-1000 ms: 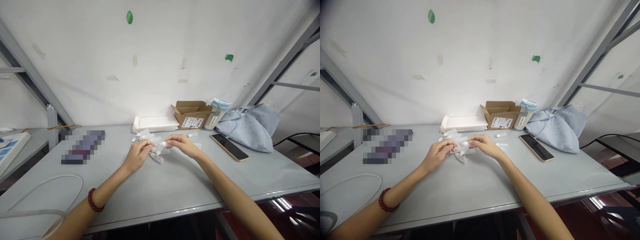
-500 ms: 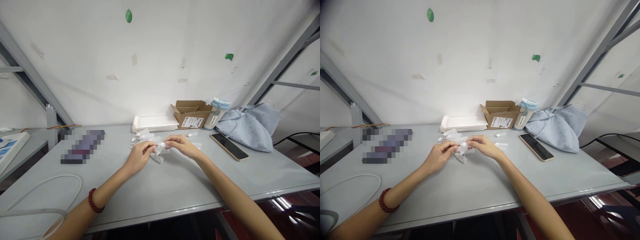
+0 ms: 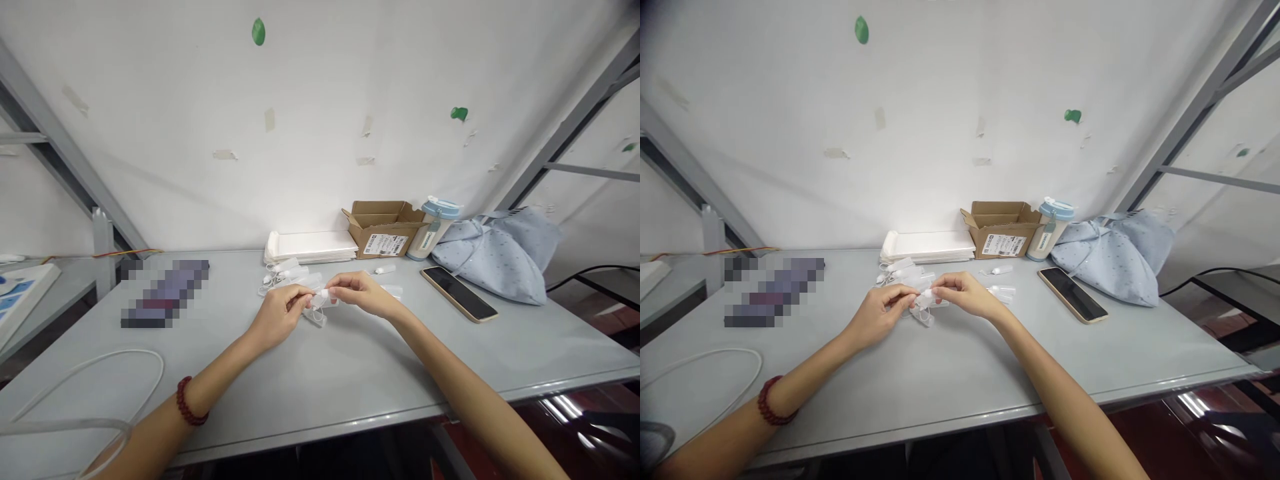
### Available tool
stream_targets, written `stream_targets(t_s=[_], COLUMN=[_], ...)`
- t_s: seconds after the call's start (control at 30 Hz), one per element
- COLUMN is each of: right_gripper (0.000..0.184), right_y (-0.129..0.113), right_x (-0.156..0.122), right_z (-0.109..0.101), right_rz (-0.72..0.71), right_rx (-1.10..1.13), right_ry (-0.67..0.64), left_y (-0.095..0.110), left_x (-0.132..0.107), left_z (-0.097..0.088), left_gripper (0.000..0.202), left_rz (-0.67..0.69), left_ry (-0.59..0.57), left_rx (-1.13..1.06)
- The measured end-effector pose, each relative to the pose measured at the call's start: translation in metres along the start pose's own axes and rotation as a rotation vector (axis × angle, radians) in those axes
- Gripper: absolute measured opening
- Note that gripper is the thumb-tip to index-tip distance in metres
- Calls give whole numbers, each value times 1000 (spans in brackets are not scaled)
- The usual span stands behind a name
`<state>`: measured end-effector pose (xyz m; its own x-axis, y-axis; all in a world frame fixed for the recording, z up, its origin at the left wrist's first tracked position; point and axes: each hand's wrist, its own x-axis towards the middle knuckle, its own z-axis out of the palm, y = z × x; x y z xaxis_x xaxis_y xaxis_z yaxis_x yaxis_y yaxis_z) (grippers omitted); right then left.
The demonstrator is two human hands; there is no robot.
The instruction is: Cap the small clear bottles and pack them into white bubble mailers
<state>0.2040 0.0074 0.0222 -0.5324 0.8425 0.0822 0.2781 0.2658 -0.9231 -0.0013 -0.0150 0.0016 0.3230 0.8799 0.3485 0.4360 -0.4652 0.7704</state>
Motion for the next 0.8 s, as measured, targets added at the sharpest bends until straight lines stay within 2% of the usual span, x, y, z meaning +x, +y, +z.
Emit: stream_targets(t_s=[0.2, 0.37, 0.53, 0.8], right_gripper=[27, 24, 25, 26], right_y=[4, 4, 4, 2], right_x=[1, 1, 0, 1], right_z=[4, 6, 8, 9], right_rz=[5, 9, 58, 36], right_rx=[-7, -7, 5, 69], right_ry=[-37, -41, -63, -44], left_y=[-4, -4, -2, 2], left_x=[-2, -4, -5, -3], left_z=[2, 5, 6, 4], left_gripper=[23, 22, 22, 21], left_rz=[83, 103, 111, 79], left_ry=[-33, -78, -83, -52], left_rx=[113, 177, 184, 125])
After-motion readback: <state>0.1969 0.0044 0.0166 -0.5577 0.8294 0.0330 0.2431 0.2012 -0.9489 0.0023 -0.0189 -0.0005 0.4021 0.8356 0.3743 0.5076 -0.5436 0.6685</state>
